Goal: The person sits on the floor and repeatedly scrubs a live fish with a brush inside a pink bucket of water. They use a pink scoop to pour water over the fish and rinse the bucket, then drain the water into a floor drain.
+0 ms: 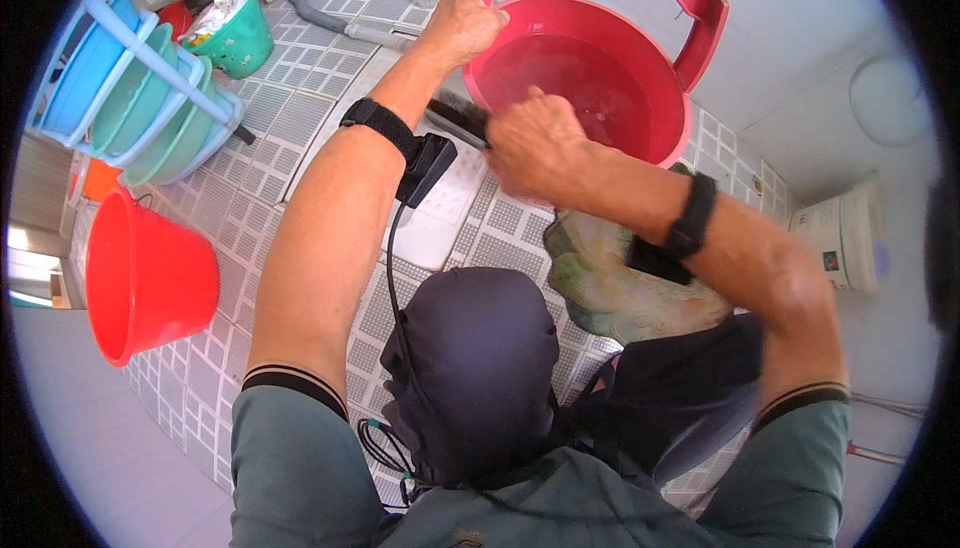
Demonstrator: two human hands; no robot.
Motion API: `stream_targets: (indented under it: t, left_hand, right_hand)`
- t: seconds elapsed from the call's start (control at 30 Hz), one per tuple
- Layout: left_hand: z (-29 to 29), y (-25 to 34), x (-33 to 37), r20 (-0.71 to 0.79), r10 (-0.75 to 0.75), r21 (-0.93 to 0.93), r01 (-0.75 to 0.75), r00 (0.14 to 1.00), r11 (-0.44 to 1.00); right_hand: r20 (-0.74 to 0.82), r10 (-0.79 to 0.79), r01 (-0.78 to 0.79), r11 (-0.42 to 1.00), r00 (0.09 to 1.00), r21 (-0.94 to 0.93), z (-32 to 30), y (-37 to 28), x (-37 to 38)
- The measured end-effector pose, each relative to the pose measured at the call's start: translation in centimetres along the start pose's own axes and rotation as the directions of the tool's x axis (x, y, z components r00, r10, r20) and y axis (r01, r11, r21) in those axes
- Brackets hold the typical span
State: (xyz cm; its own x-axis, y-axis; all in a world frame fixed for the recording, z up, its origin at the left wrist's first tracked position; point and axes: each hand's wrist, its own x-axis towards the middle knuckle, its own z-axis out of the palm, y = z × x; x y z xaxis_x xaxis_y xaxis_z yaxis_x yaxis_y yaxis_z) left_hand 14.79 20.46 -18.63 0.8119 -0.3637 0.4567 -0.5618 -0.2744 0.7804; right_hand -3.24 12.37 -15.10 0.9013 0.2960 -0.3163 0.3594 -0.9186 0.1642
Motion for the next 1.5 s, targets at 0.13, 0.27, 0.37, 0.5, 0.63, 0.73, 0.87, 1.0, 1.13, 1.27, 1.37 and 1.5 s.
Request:
stream_targets:
  t: [0.13,0.27,0.37,0.5,0.63,0.73,0.87,1.0,1.13,1.27,1.37,1.5]
  left_hand:
    - [-0.3,-0.1,-0.2,0.052,-0.044,0.052,0.041,0.998,0.998]
    - [-1.1,0.4,-0.4,0.1,-0.037,0.081,0.029,0.994,0.996]
    - [-2.3,1.8,-1.6,0.101,-0.099,0.042,0.095,0.99,0.995]
    - [-1.6,1.3,-1.5,0.045,-0.046,-0.031,0.047,0.998,0.998]
    - [0.1,-0.3,0.0,0.016,-0.008,0.003,0.008,1.0,1.0]
    - [-1.6,-0.5,0.2,0.225,-0.011,0.004,0.01,0.974,1.0]
    - [-5.7,0.8,-1.1,0.39,0.008,-0.085,0.027,0.921,0.996]
    - [-6.0,-2.9,-10.1,-0.059,-0.269,-0.104,0.262,0.961,0.959]
    - [-0.3,-2.8,-18.3,0.218,-0.474,-0.421,0.52,0.853,0.743]
    - [0.2,0.9,-15.2,0.204,-0.458,-0.573,0.485,0.865,0.661]
    - [0.9,-0.8,-15.9,0.163,-0.517,-0.527,0.517,0.84,0.674]
    - [3.0,0.7,-17.3,0.015,-0.481,-0.546,0.41,0.877,0.731]
  right_hand:
    - [-0.043,0.135,-0.124,0.972,0.99,0.2,0.5,-0.7,3.8]
    - [0.017,0.124,-0.125,0.971,0.992,0.203,2.2,1.3,-2.8]
    - [-0.138,-0.034,0.042,0.998,0.99,0.053,6.0,7.2,-9.0]
    - [-0.277,-0.23,0.221,0.973,0.933,-0.065,4.5,9.1,-10.1]
    - [-0.122,0.192,-0.142,0.933,0.974,0.331,3.7,0.5,-1.3]
    - [-0.27,0.29,-0.183,0.914,0.918,0.362,3.1,-1.0,5.9]
    - [-0.152,0.351,-0.27,0.879,0.924,0.393,1.6,-1.3,5.3]
    - [-0.173,0.314,-0.269,0.933,0.934,0.241,3.5,-1.6,0.1]
    - [-0.199,0.337,-0.297,0.932,0.92,0.206,3.8,-1.9,1.2]
    - [-0.224,0.339,-0.303,0.936,0.914,0.179,3.6,-2.9,2.1]
    - [-0.301,0.081,0.023,0.946,0.95,0.324,4.5,-0.5,-0.6]
    - [-0.41,-0.116,0.28,0.887,0.905,0.366,6.5,2.3,-2.4]
